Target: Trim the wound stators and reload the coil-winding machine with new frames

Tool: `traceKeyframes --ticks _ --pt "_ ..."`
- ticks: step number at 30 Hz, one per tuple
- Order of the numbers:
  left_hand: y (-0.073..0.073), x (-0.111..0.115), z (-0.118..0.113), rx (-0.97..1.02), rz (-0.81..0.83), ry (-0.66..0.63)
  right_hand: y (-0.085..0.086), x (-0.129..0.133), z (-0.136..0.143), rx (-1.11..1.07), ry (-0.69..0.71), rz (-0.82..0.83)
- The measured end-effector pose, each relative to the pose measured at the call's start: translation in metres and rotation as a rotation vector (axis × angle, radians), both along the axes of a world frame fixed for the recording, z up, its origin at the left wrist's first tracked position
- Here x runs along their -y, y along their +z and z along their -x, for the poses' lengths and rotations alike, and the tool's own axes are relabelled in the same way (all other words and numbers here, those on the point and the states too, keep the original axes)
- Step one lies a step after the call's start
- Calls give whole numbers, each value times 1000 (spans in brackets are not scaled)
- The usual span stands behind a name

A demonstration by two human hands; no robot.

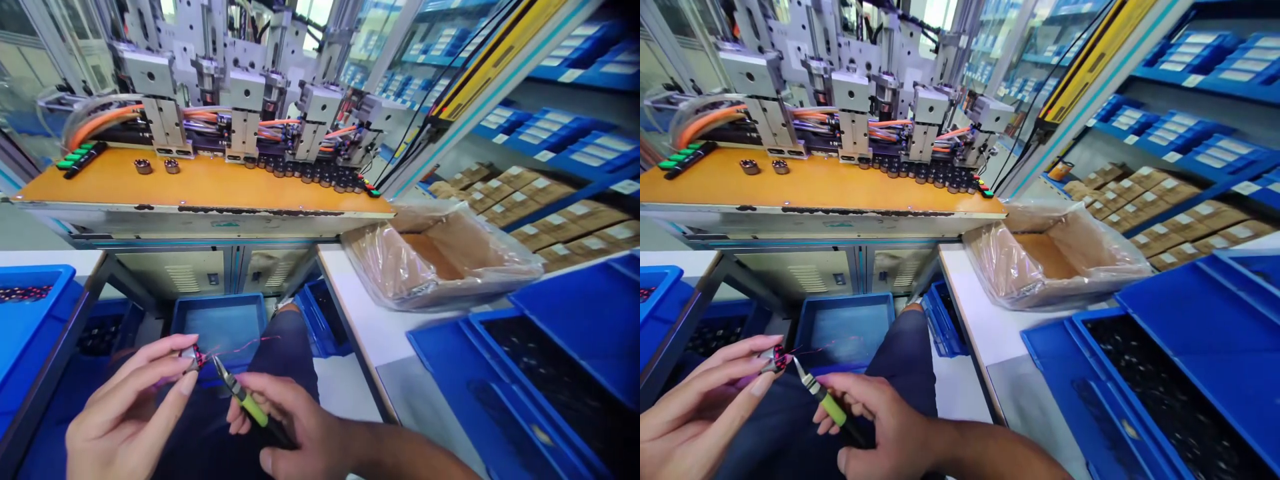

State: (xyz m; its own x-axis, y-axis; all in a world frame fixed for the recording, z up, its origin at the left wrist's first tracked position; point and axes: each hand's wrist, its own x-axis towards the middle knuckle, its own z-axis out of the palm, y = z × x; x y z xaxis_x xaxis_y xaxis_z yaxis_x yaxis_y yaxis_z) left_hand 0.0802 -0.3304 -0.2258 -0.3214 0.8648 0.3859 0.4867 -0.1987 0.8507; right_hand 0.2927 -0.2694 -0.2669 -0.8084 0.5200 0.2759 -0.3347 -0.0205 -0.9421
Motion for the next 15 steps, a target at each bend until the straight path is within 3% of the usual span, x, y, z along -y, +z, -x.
traceKeyframes --ticks 6,15 --pt "5 1 -8 36 -9 31 9 -3 4 -37 4 12" --pt "5 2 -8 40 -22 15 2 2 5 4 -3 51"
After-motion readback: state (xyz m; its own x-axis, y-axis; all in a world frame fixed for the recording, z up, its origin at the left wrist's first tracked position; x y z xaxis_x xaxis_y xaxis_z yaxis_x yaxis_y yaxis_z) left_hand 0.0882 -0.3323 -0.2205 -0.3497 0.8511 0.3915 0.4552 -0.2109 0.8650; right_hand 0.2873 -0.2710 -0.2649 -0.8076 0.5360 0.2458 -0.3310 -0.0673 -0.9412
